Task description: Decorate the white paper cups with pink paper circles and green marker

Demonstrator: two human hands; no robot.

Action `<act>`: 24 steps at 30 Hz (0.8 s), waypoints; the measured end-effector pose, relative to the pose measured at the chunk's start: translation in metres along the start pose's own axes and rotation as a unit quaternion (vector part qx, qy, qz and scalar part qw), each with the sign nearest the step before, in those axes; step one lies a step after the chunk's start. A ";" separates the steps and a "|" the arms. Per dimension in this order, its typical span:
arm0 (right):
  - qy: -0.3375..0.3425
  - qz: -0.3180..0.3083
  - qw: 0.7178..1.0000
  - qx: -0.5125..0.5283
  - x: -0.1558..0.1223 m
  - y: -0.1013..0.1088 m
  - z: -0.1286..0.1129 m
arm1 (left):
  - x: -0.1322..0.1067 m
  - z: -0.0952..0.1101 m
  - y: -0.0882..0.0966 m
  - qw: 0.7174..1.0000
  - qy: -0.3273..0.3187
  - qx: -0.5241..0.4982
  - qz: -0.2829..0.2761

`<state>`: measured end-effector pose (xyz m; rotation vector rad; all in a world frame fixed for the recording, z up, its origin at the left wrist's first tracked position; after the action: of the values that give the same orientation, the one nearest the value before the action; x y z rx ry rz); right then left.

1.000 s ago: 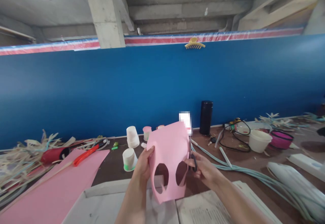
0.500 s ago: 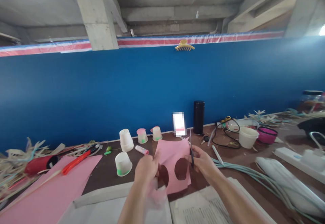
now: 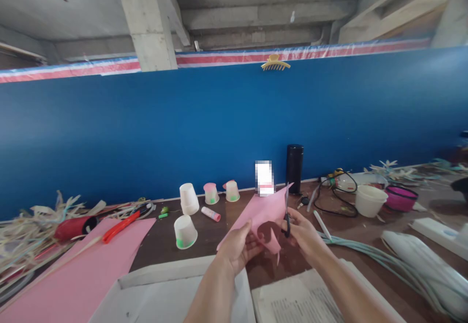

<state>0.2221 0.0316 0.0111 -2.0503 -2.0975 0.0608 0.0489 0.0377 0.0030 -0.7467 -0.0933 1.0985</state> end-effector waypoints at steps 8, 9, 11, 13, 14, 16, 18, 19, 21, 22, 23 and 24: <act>-0.026 -0.032 0.999 0.034 -0.004 -0.007 -0.006 | 0.013 -0.009 0.002 0.977 -0.043 -0.204 0.048; -0.032 -0.036 0.998 0.030 -0.005 -0.007 -0.006 | 0.013 -0.010 0.003 0.974 -0.053 -0.211 0.059; -0.041 -0.047 0.998 0.023 -0.006 -0.008 -0.008 | 0.011 -0.012 0.001 0.974 -0.050 -0.212 0.063; -0.042 -0.062 0.997 0.023 -0.007 -0.010 -0.009 | 0.009 -0.014 -0.007 0.979 -0.046 -0.197 0.017; -0.041 -0.071 0.996 0.025 -0.008 -0.011 -0.010 | 0.008 -0.014 -0.011 0.981 -0.048 -0.188 -0.010; -0.036 -0.082 0.996 0.028 -0.008 -0.012 -0.011 | 0.007 -0.015 -0.015 0.983 -0.053 -0.169 -0.040; -0.035 -0.072 0.996 0.025 -0.008 -0.011 -0.010 | 0.007 -0.015 -0.014 0.985 -0.067 -0.155 -0.032; -0.038 -0.060 0.997 0.020 -0.007 -0.010 -0.010 | 0.007 -0.014 -0.012 0.986 -0.075 -0.148 -0.020; -0.041 -0.030 0.999 0.004 -0.006 -0.008 -0.008 | 0.009 -0.011 -0.006 0.986 -0.103 -0.133 -0.001; -0.043 -0.014 0.999 -0.009 -0.005 -0.007 -0.008 | 0.010 -0.008 -0.003 0.985 -0.118 -0.125 0.008; -0.043 0.003 0.999 -0.027 -0.005 -0.005 -0.009 | 0.010 -0.006 0.001 0.984 -0.135 -0.116 0.019; -0.042 0.019 0.998 -0.046 -0.006 -0.005 -0.010 | 0.011 -0.003 0.004 0.982 -0.153 -0.107 0.031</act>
<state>0.2193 0.0245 0.0206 -2.1778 -2.1491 0.0581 0.0520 0.0460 -0.0051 -0.7713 -0.4586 1.2707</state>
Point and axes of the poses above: each hand's wrist, its own x-axis towards the middle knuckle, its own y-axis out of the back of the hand, z = x × y, the point moved 4 cm from there along x, towards the middle knuckle, and after that the axes turned 9 degrees about -z, right-handed, at the moved point
